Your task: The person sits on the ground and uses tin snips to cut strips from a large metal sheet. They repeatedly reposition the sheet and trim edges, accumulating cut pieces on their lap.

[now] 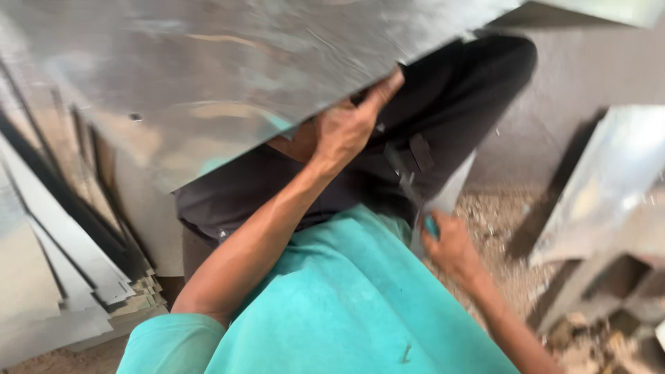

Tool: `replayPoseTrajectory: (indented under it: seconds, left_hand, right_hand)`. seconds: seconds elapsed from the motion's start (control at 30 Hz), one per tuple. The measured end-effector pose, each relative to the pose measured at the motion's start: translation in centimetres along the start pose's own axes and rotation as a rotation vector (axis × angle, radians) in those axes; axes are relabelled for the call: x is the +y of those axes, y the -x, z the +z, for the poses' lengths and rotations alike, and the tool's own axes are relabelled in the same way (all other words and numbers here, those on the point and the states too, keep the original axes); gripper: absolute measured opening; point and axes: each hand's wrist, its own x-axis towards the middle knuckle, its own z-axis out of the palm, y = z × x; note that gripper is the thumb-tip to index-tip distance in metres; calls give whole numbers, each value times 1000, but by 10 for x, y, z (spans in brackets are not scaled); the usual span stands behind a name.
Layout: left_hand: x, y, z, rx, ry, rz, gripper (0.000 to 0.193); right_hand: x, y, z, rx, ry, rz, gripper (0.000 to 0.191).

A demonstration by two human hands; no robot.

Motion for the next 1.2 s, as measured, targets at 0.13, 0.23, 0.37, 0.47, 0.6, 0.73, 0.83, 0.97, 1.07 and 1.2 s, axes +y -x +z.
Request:
replayPoseTrajectory:
  seconds: [0.13,0.23,0.37,0.47,0.6,0.73,0.83,0.97,1.07,1.2]
  left_hand:
    - [7,21,-57,-215,-217,-80,48]
    - [44,43,-116,-122,212,-82,46]
    - [106,64,-200,46,835,125,44]
    - [125,64,-237,251,406,70,42]
    - [114,89,-262,204,255,84,14]
    - [85,163,-290,320,257,12,32]
    - [56,215,-314,443,288,-130,30]
    - [22,242,-340,560,377,-173,28]
    - [10,228,-335,515,447,-93,26]
    - [-1,161,-265,200,528,-11,12]
  right_hand:
    - [-22,8,-15,-201,341,-83,55]
    - [-37,-8,-58,11,14,-65,50]
    - [-91,-57,-111,422,-738,-55,44]
    - [-141,-112,-132,329,-1242,-225,28]
    - [-158,-139,-117,371,-1442,-353,12]
    - [-133,-108,-52,480,-1179,-313,20]
    - [-133,-76,5,419,-1144,-252,29]
    - [-158,-63,23,350,-1103,-155,30]
    - [-170,-95,-22,420,-1203,-226,15]
    - [-118,-135,-115,502,-801,-660,15]
